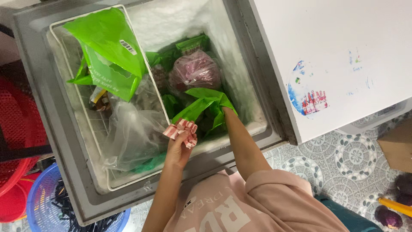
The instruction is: The person adds sausage slices to black serving bowls with tongs, ladles hot broth from a large pot into a plastic pitcher, and pours the broth into the bowls. They then retrieve frozen meat from a chest freezer, add the meat to the bowls, place noodle blocks into the bowls, squeeze sauce over them, and stack the bowl lids into a yellow crate.
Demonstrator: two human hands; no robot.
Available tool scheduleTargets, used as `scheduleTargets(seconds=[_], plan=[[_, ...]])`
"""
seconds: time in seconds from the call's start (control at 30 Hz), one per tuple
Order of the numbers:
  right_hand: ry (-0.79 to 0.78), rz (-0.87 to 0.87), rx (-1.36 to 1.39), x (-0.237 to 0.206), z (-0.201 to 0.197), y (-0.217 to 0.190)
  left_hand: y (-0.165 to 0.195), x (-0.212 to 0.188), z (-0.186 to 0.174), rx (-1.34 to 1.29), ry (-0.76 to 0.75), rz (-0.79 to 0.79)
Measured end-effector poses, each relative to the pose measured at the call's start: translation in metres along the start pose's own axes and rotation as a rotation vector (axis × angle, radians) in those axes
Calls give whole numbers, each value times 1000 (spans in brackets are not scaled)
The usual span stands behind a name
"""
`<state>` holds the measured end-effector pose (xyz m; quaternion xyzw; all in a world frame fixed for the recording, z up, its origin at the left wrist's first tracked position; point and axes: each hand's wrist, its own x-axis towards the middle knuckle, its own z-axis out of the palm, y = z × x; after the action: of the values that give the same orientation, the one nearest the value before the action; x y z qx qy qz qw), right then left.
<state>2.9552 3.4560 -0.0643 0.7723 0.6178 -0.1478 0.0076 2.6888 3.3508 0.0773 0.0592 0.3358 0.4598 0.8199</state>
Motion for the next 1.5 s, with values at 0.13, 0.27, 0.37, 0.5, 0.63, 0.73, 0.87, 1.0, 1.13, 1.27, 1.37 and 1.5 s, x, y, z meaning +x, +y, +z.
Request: scheduleTargets(seconds=[0.13,0.27,0.37,0.5,0.63,0.73,0.87,1.0,1.13,1.27,1.37,1.5], plan=[[9,19,-3,2,4,-3,-2,-2,-1,-1,-9,-4],[22,39,0,1,15,-3,0,-6,0,20,27,7],[36,69,1,-11,18,6,3,-9,2,7,29,1],[61,142,30,-40,1,46,3,-8,6,-46,-109,-5],[97,163,178,-91,-59,71,-3,-1,7,-66,-248,21],[63,135,406,-140,-120,67,-8,7,7,-131,-389,-49],[-48,232,597,-180,-199,51,-10,14,11,-68,-333,-158],[-194,-29,1554,-199,-234,28,-10,13,23,-47,-420,-146],[-199,-104,1804,-188,-230,-15,-1,4,34,-45,-563,-70],[-89,-176,1800,-172,-219,-65,18,-6,39,-71,-599,21],[60,-301,1701,-164,-212,-100,37,-14,37,-12,-551,95],[126,-375,1619,-154,-202,-145,63,-21,27,-18,-517,157]])
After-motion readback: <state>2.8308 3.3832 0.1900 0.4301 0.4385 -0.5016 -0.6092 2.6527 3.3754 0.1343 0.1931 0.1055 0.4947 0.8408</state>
